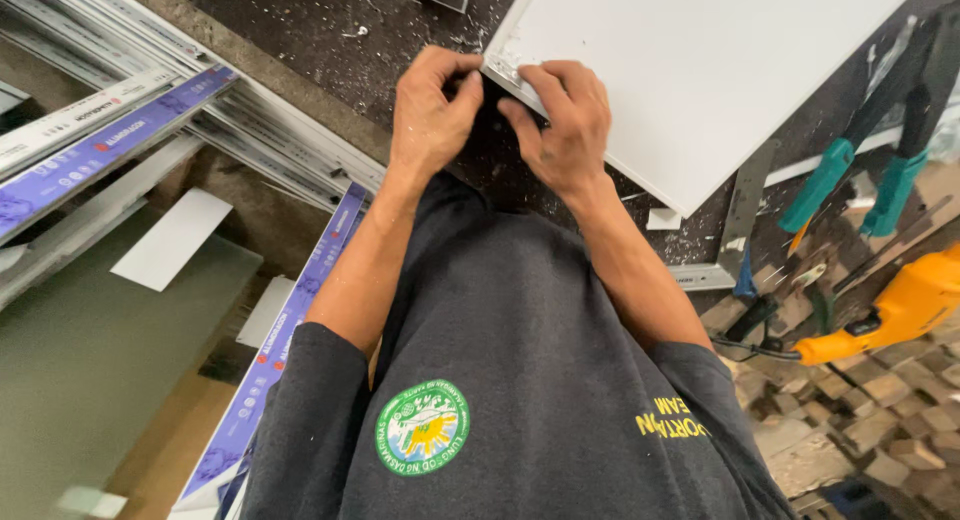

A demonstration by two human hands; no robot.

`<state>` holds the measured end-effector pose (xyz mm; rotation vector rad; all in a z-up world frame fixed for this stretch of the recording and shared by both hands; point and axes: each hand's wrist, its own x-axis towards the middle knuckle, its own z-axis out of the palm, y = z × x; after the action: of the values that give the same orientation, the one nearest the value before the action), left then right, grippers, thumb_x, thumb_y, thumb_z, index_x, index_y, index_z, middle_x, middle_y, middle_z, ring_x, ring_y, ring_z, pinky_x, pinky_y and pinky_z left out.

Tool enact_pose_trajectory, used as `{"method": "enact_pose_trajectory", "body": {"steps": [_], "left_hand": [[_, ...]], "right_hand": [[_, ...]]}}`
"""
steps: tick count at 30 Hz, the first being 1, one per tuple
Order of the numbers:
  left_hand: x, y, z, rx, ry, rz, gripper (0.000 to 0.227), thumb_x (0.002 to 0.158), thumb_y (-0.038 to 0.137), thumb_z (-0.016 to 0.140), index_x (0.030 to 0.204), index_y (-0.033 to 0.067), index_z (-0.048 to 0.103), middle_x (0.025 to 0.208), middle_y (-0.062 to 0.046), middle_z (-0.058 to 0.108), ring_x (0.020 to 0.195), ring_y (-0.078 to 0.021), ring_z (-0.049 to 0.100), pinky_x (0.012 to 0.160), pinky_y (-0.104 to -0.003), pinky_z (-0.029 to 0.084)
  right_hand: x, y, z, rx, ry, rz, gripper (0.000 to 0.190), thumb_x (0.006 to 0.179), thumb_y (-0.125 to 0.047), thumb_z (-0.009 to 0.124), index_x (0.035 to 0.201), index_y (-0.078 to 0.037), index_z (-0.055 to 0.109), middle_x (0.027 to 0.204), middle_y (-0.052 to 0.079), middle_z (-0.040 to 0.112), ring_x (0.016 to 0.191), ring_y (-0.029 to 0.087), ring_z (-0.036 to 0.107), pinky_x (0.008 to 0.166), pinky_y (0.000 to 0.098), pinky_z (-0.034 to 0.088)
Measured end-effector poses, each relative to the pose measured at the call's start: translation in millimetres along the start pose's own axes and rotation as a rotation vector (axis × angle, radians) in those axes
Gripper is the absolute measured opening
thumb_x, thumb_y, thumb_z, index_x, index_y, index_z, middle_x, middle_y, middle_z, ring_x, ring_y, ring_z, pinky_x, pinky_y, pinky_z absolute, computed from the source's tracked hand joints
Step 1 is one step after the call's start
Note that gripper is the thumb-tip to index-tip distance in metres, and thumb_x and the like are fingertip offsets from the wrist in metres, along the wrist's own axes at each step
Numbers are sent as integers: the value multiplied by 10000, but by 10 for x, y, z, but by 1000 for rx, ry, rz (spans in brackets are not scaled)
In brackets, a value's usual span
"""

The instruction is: The person attaches metal corner brackets to a white rectangular frame using a yellow power drill and a screwdriver. They retrieve screws from a drawer, position the brackets at the corners, and secure them with screws, occasionally adjusting the frame and tools.

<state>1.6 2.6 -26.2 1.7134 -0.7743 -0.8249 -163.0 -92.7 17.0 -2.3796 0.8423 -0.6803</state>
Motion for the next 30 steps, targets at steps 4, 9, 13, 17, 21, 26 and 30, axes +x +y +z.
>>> {"method": "enact_pose_trajectory", "body": {"steps": [4, 9, 13, 17, 21, 26, 30], "left_hand": [[-105, 72, -5, -157, 19, -128, 289, 921, 105, 722, 1191, 6, 692, 1066, -65, 660, 893, -138, 700, 790, -277, 590], [-265, 133, 54, -631, -136, -239, 515, 904, 102, 774, 1355, -22, 558, 1165, -73, 681, 1057, -127, 678, 946, -299, 580], [-300, 366, 103, -825, -212, -207, 462, 935, 89, 773, 1353, -21, 608, 1177, -84, 704, 1076, -127, 683, 988, -305, 580], [-182, 644, -17, -503, -167, 53, 416, 926, 71, 800, 1307, 6, 644, 1176, -107, 724, 1068, -165, 736, 943, -291, 610], [-193, 866, -41, -359, -115, 210, 442, 922, 59, 804, 1314, 3, 608, 1214, -141, 698, 1095, -228, 735, 947, -303, 609], [-245, 1097, 24, -313, -55, 327, 482, 909, 45, 812, 1329, -12, 582, 1288, -178, 664, 1184, -298, 715, 994, -340, 609], [-304, 1249, 60, -354, -158, 384, 482, 874, 54, 844, 1290, -3, 608, 1285, -172, 679, 1123, -280, 747, 943, -331, 627]], "right_hand": [[65, 35, 266, -65, 12, -24, 168, 844, -61, 892, 919, -88, 745, 886, 54, 636, 810, 236, 586, 740, 391, 426], [-134, 50, 72, 60, 60, 15, 153, 876, -21, 856, 948, -45, 723, 909, 63, 617, 810, 206, 562, 715, 346, 437], [-120, -60, -168, 185, 152, 42, 143, 915, -6, 816, 969, -26, 685, 943, 79, 599, 808, 168, 549, 667, 297, 431], [-73, -228, -280, 210, 189, 32, 113, 929, 3, 756, 994, -23, 668, 969, 85, 613, 862, 189, 557, 674, 289, 431], [-30, -349, -416, 220, 185, 32, 101, 955, -12, 757, 1012, -19, 673, 982, 77, 608, 888, 194, 561, 732, 299, 453], [423, -447, -976, 118, -12, -183, 479, 900, -259, 819, 1231, -14, 574, 1172, 169, 542, 1204, 288, 508, 1019, 467, 439], [885, -592, -1644, -371, -489, -310, 666, 866, -374, 831, 1399, -22, 643, 1469, 258, 528, 1498, 440, 275, 1187, 675, 223]]}}
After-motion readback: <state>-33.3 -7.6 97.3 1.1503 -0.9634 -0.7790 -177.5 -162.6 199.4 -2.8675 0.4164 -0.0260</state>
